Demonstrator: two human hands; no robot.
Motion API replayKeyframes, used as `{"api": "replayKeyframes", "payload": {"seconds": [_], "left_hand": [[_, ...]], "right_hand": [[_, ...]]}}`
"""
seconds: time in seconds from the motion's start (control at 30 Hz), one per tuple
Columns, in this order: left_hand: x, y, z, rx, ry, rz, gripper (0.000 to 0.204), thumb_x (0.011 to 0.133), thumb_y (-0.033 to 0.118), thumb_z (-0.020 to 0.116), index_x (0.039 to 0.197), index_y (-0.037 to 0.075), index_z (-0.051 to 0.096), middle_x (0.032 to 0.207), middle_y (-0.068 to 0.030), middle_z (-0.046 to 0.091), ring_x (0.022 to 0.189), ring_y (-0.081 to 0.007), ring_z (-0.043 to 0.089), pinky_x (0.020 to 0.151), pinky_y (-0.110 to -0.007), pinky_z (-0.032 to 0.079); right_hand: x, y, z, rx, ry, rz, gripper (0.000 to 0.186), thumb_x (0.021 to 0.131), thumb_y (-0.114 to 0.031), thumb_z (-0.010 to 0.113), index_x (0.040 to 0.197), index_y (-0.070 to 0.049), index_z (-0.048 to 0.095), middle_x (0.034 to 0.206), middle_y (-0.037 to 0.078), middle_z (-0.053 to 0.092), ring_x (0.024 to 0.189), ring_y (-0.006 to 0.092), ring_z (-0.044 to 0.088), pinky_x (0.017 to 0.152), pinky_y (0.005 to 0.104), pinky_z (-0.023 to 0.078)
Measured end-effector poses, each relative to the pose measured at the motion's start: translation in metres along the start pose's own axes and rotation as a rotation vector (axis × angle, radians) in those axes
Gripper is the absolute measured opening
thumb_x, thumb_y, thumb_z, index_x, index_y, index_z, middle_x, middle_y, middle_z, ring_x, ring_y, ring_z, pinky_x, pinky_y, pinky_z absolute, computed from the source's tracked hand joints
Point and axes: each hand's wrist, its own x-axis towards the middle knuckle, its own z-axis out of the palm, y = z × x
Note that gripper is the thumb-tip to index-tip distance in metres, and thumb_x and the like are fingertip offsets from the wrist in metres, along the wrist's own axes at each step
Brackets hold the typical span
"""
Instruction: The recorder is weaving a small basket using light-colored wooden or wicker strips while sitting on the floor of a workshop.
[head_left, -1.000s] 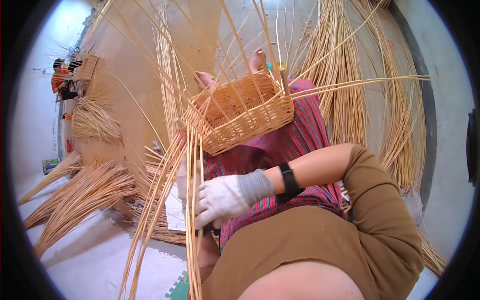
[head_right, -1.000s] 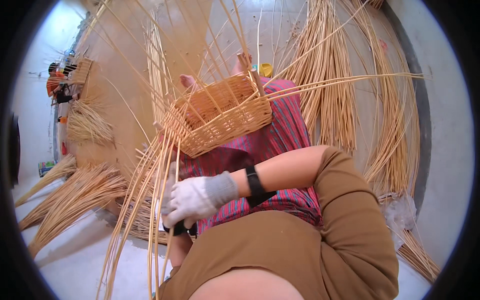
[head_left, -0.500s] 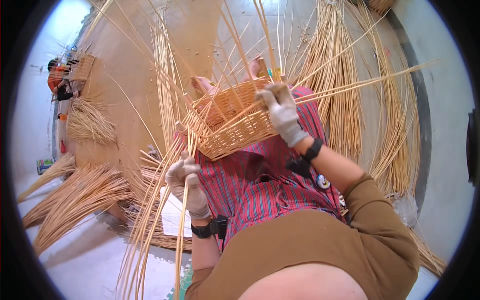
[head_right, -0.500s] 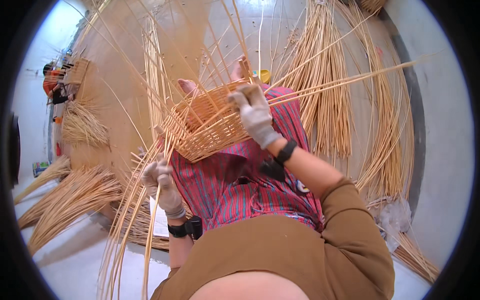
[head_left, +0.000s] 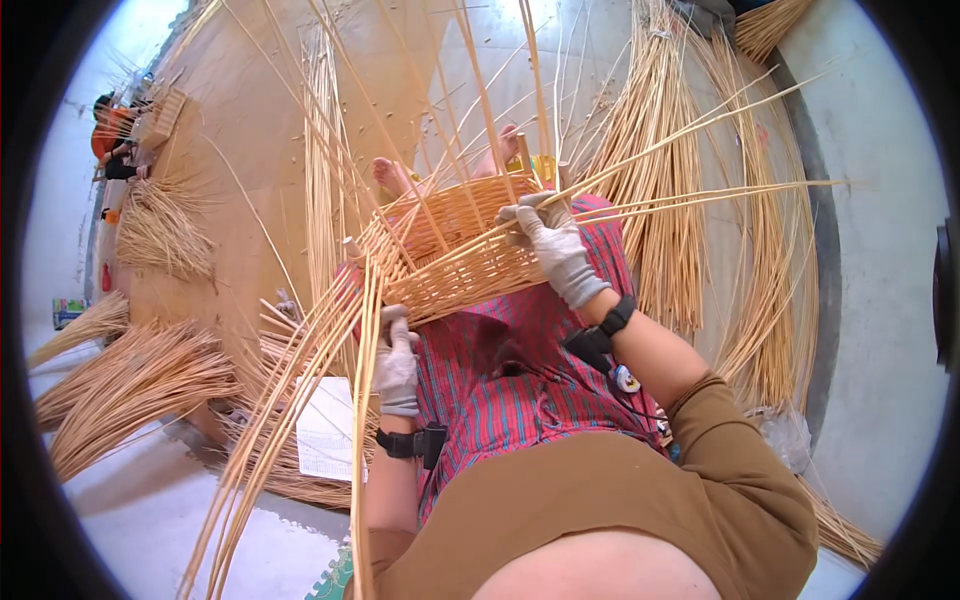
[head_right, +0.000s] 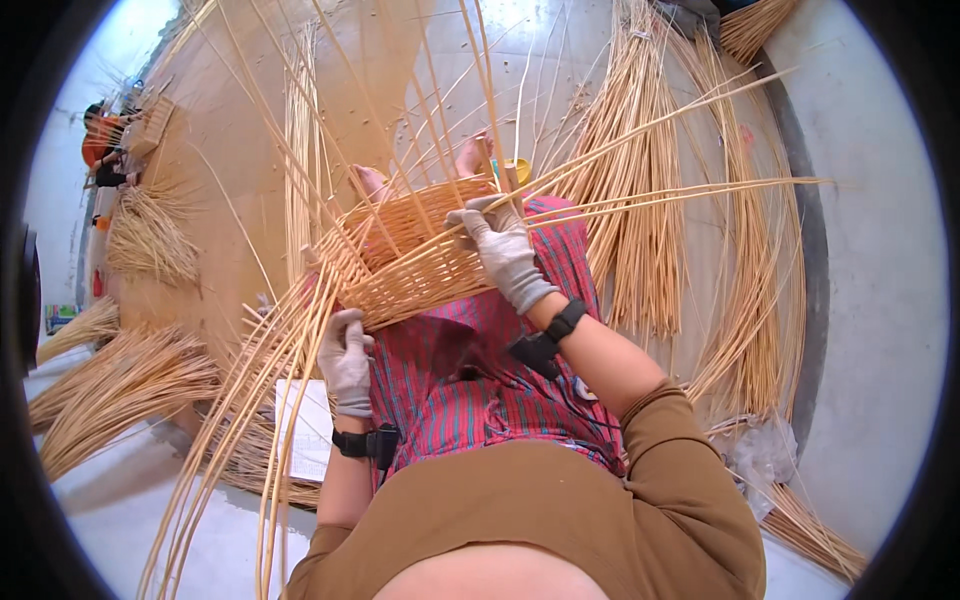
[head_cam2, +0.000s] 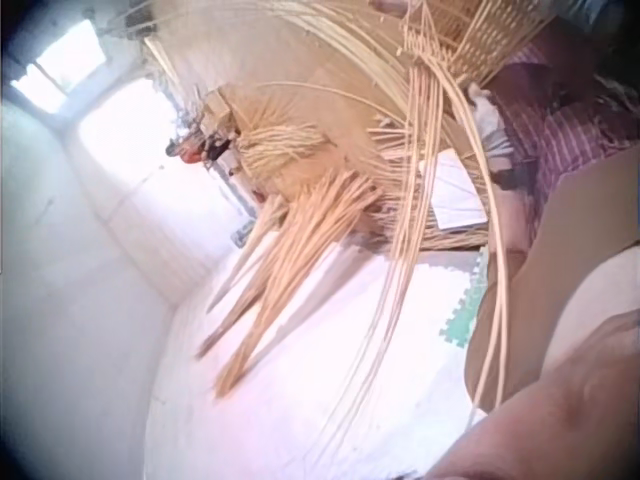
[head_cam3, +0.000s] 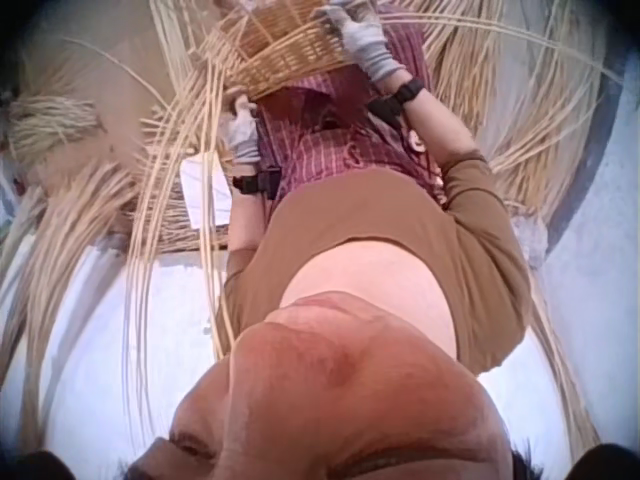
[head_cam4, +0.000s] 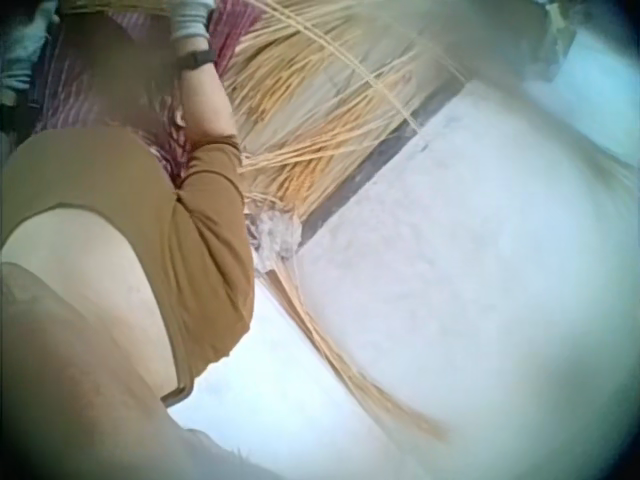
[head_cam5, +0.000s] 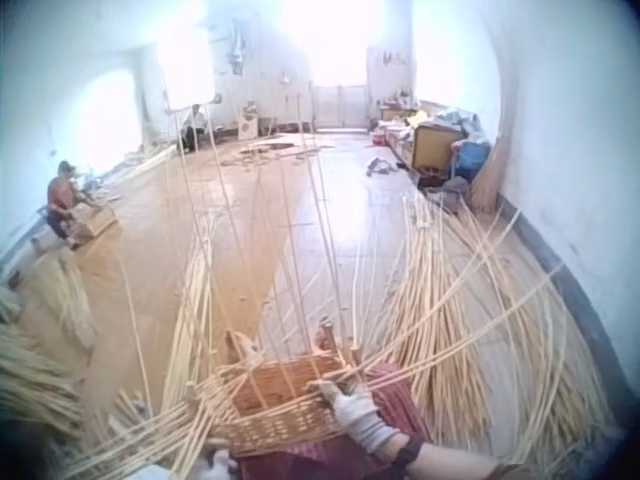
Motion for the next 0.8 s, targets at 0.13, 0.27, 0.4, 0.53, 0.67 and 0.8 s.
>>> {"api": "replayKeyframes", "payload": {"seconds": [0.13,0.27,0.4,0.53,0.67,0.8], "left_hand": [[0.015,0.023,0.024,0.063,-0.100,0.111,0.056,0.108,0.017,0.061,0.159,0.011,0.039,0.124,-0.0100,0.066,0.072,-0.0106,0.067,0.050,-0.024,0.053],[0.065,0.040,0.051,0.059,-0.290,-0.068,0.044,0.109,0.022,0.061,0.147,0.006,0.044,0.111,-0.0144,0.068,0.053,-0.0182,0.067,0.041,-0.029,0.054],[0.081,0.026,0.060,0.099,-0.226,-0.158,0.027,0.108,0.031,0.063,0.097,0.009,0.052,0.076,-0.0042,0.059,0.047,-0.0185,0.065,0.038,-0.031,0.052],[0.081,0.001,0.066,-0.297,-0.167,-0.197,0.024,0.107,0.029,0.066,0.102,0.007,0.057,0.078,-0.0027,0.062,0.050,-0.0199,0.067,0.040,-0.032,0.054],[0.085,-0.012,0.059,0.008,-0.146,-0.002,0.014,0.101,0.010,0.072,0.098,0.008,0.058,0.093,-0.0095,0.071,0.089,-0.0186,0.073,0.080,-0.032,0.061],[0.085,-0.004,0.053,-0.187,-0.296,-0.067,0.020,0.097,0.003,0.075,0.098,0.008,0.056,0.121,-0.0177,0.071,0.117,-0.0199,0.065,0.098,-0.033,0.056]], "right_hand": [[-0.006,0.001,-0.011,0.030,-0.050,0.060,0.015,0.105,-0.016,0.068,0.117,-0.011,0.063,0.112,0.012,0.078,0.097,0.0215,0.077,0.079,0.0329,0.065],[-0.001,-0.017,0.017,-0.124,-0.019,-0.164,0.009,0.104,-0.011,0.067,0.112,-0.009,0.063,0.101,0.009,0.077,0.098,0.0208,0.077,0.080,0.0315,0.063],[0.029,-0.064,0.105,-0.902,-0.211,-0.589,0.028,0.098,-0.007,0.071,0.123,-0.008,0.059,0.101,0.016,0.074,0.097,0.0314,0.076,0.085,0.0432,0.059],[0.042,-0.091,0.159,-0.661,-0.379,-0.731,0.048,0.099,-0.008,0.064,0.146,-0.010,0.054,0.096,0.010,0.071,0.081,0.0263,0.070,0.074,0.0354,0.058],[0.001,-0.052,0.077,-0.247,-0.131,-0.615,0.030,0.106,-0.010,0.056,0.135,-0.006,0.051,0.076,0.000,0.049,0.064,0.0103,0.050,0.061,0.0318,0.050],[-0.025,-0.002,0.001,0.023,-0.079,-0.483,0.025,0.115,-0.028,0.046,0.126,-0.005,0.050,0.070,0.002,0.044,0.060,0.0116,0.048,0.064,0.0343,0.052]]}}
